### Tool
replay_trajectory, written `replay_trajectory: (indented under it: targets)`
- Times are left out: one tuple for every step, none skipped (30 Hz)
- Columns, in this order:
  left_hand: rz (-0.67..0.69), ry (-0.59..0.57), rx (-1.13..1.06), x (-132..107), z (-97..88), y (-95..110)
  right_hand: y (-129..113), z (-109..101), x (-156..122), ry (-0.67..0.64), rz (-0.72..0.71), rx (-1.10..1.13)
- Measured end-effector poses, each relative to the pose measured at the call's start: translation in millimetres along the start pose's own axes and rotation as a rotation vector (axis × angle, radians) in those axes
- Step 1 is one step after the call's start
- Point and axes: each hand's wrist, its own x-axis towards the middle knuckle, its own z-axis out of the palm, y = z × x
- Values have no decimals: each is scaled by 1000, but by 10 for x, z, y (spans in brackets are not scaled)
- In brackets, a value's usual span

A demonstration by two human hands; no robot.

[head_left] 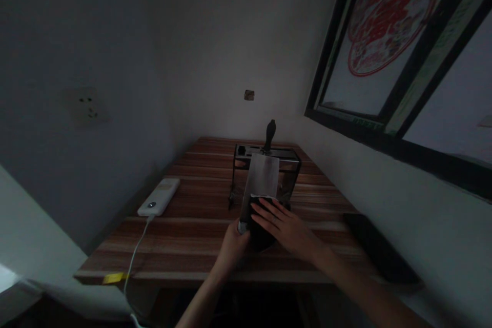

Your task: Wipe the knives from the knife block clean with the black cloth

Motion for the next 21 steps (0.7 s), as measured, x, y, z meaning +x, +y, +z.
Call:
replay_trajectory:
  targets:
    - [-1,-4,0,-2,-2,14,16,-3,-18,13,-15,10]
    - [-5,-9,-3,-4,-2,27,30,-9,-36,21,-29,16]
    - [-11,-16,-9,-7,0,37,42,-18,-52,28,-38,17]
    - [-15,-19,-19,-10,5,45,53,-28,-66,36,-45,14]
    - [-18,-17,-31,-13,10,49,61,-37,-78,42,-50,9]
    - [-19,-16,-41,-15,15,52,65,-45,-86,47,-52,3]
    - [-20,-13,-52,-18,19,54,64,-50,-90,56,-46,-2]
    - [-20,-12,-61,-20,20,55,56,-52,-88,70,-31,-5]
    - [-16,-22,-70,-23,20,58,40,-50,-79,86,-6,-5]
    - [-4,-40,-79,-25,16,61,15,-46,-65,97,27,0]
    - [13,-59,-85,-28,11,64,-18,-38,-46,105,64,7]
    - [31,-74,-86,-30,4,66,-58,-27,-24,111,107,16]
    - [50,-83,-79,-32,-5,66,-102,-13,0,120,153,26]
    - [62,-85,-65,-34,-13,63,-146,4,22,131,197,35]
    - [68,-76,-50,-35,-22,57,-186,23,41,145,236,41]
    - [65,-70,-39,-35,-30,48,-220,43,56,159,262,41]
    - [58,-72,-35,-35,-36,37,-242,63,65,173,271,37]
    - [52,-75,-39,-36,-39,25,-252,82,68,183,260,28]
    - [46,-77,-47,-37,-41,14,-250,99,65,190,230,16]
    - [40,-74,-55,-39,-40,5,-235,113,57,198,194,0]
    - [38,-67,-63,-41,-37,-1,-211,125,45,205,154,-16]
